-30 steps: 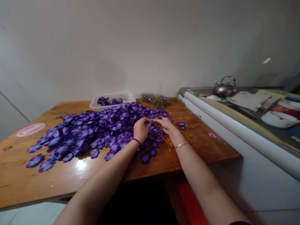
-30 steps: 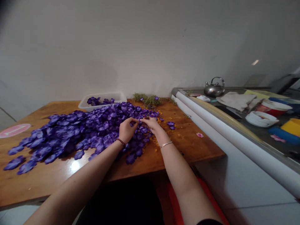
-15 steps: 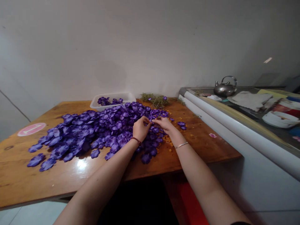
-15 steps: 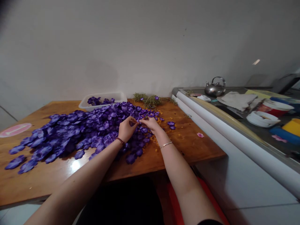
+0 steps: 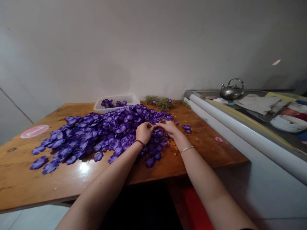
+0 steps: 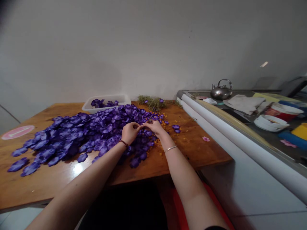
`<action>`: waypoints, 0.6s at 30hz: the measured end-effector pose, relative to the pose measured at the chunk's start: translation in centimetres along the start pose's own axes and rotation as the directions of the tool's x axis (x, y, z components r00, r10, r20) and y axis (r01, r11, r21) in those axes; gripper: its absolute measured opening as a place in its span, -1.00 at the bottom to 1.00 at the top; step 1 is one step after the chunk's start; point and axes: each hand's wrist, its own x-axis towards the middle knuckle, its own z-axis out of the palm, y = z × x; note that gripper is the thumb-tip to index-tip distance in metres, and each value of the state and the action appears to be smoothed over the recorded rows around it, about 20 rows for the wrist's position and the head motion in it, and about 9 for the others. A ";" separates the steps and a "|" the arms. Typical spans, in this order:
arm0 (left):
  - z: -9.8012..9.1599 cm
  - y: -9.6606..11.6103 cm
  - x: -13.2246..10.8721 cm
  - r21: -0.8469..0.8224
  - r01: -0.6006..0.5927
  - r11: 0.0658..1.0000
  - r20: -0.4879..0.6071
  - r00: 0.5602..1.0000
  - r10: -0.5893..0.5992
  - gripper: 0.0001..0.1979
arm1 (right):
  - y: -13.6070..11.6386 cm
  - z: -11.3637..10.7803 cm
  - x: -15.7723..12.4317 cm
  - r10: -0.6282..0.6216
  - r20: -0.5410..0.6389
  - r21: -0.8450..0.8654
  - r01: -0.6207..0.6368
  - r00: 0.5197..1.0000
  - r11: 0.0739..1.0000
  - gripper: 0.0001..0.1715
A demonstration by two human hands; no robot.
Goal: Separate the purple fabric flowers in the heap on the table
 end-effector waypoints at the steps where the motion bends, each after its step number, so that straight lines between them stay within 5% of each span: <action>1: 0.0 0.0 0.0 -0.009 0.002 1.000 -0.001 1.000 -0.002 -0.80 | 0.1 0.0 0.0 -0.007 0.003 -0.001 0.007 1.000 1.000 -0.67; 18: 0.5 -0.2 -0.1 0.031 -0.215 0.976 -0.044 0.975 0.216 -0.92 | 0.7 -0.1 0.8 -0.006 -0.007 0.043 0.007 1.000 0.999 -0.63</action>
